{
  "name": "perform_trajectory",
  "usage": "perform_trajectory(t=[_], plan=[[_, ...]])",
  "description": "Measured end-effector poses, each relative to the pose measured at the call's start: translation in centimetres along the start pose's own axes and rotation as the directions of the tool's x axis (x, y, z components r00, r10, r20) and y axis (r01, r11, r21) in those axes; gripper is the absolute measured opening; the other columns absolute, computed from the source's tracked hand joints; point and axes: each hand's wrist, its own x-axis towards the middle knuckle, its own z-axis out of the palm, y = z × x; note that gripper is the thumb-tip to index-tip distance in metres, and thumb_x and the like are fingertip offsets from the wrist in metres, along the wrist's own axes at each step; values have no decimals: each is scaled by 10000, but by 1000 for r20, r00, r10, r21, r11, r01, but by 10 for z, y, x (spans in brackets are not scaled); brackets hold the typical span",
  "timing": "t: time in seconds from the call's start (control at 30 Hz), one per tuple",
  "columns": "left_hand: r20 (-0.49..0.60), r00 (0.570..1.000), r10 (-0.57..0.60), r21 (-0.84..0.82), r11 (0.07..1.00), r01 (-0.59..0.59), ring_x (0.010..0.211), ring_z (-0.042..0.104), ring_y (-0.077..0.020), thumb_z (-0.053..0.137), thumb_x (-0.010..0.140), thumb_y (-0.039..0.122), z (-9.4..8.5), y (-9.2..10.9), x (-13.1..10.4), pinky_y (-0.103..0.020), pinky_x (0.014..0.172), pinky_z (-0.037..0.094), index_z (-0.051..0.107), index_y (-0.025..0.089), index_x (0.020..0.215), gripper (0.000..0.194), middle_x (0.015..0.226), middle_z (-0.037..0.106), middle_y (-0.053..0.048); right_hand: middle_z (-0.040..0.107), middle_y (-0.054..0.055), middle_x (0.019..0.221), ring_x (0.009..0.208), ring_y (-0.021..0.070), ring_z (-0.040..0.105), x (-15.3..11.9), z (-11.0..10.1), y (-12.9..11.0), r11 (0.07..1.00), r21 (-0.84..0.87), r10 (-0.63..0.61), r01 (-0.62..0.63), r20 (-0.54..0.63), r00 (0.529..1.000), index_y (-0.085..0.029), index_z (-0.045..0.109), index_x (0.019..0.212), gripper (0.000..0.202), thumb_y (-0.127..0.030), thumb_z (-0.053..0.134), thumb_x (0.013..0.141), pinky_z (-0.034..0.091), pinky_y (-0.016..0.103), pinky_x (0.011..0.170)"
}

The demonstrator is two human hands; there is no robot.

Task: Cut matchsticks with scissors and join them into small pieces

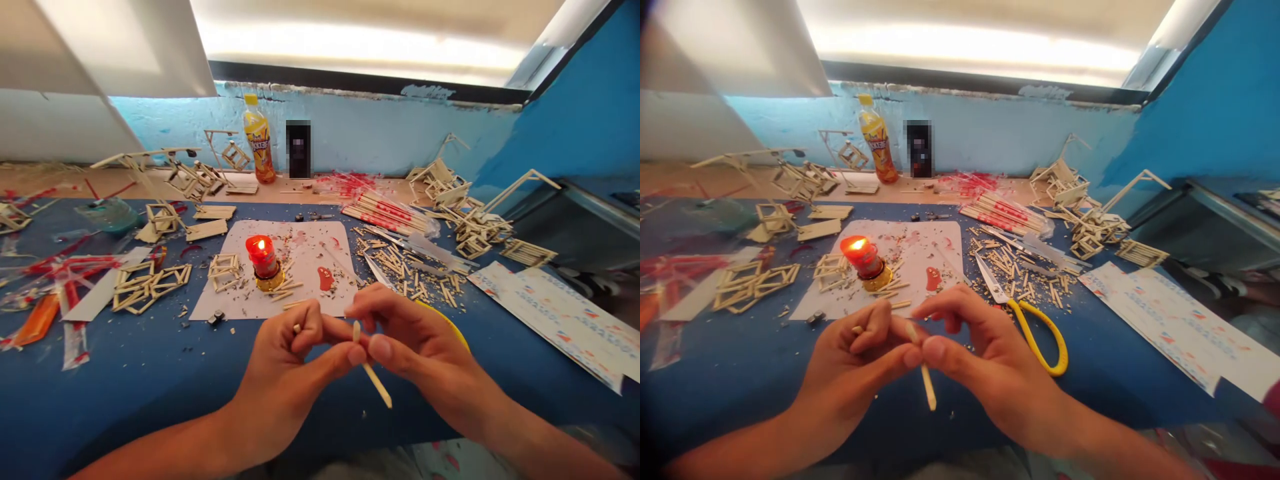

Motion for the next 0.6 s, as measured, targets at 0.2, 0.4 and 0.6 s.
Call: perform_trajectory(t=[0.2, 0.4, 0.6], plan=[[-15, 1000, 7, 382, 924, -1, 655, 719, -165, 796, 905, 286, -18, 4, -24, -258, 616, 531, 283, 239, 610, 593, 724, 808, -29, 717, 106, 994, 876, 327, 671, -37, -65, 26, 428, -823, 110, -374, -363, 925, -221, 707, 1000, 326, -532, 646, 923, 458, 454, 778], [64, 991, 117, 617, 776, -132, 621, 738, -185, 691, 977, 319, -16, -5, -28, -275, 560, 546, 282, 255, 641, 534, 749, 813, -46, 644, 15, 636, 580, 213, 533, -25, -65, 37, 437, -792, 132, -425, -411, 902, -249, 587, 661, 187, -318, 705, 788, 314, 355, 585], [-148, 983, 113, 511, 859, -21, 718, 809, -221, 783, 923, 280, -20, -3, -40, -286, 605, 665, 337, 257, 616, 542, 943, 858, -60, 604, -20, 588, 539, 158, 524, -45, -77, 24, 687, -598, 223, -412, -367, 903, -233, 646, 695, 110, -323, 706, 711, 359, 289, 508]])
